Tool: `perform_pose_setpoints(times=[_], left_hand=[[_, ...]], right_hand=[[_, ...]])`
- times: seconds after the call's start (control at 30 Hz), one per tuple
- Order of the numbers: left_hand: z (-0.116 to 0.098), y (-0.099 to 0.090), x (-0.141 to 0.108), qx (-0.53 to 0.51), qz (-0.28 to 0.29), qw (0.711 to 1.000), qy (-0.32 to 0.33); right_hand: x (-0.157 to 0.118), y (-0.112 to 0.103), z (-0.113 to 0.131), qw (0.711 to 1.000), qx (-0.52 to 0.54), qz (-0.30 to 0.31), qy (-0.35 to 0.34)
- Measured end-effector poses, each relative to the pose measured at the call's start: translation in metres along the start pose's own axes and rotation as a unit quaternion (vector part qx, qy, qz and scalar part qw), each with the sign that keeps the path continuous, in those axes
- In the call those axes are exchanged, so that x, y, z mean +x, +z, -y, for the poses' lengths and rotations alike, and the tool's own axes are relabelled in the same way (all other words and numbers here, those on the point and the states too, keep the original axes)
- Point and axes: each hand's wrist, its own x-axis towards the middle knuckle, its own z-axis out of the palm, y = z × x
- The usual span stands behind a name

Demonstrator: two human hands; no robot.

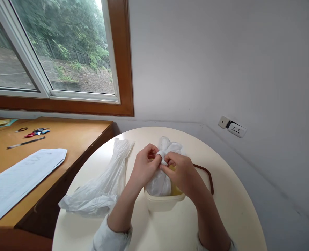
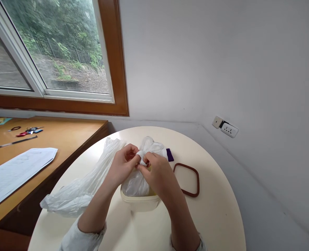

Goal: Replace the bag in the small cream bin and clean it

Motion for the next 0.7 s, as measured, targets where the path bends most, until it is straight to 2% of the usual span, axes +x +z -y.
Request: perform_pose_setpoints(times=[0.17,0.4,0.47,0.6,0.7], left_hand=[[-0.003,-0.001,-0.001,0.002,0.002,1.000,-0.016],[-0.005,-0.005,-0.001,-0.112,0.053,0.990,-0.071],[-0.005,-0.005,-0.001,-0.114,0.063,0.990,-0.053],[0.000,-0.006,0.002,-0.057,0.040,0.997,0.013],[0.004,-0.007,0.004,-0.047,0.068,0.996,0.016]], right_hand=[[0.000,0.002,-0.004,1.000,-0.015,0.007,0.020],[0.002,-0.011,-0.015,0.999,0.036,0.027,-0.015],[0.002,-0.014,-0.018,0.998,0.055,0.038,-0.021],[0.002,-0.017,-0.022,0.994,0.089,0.060,-0.027],[0.002,-0.018,-0.023,0.991,0.104,0.077,-0.021]])
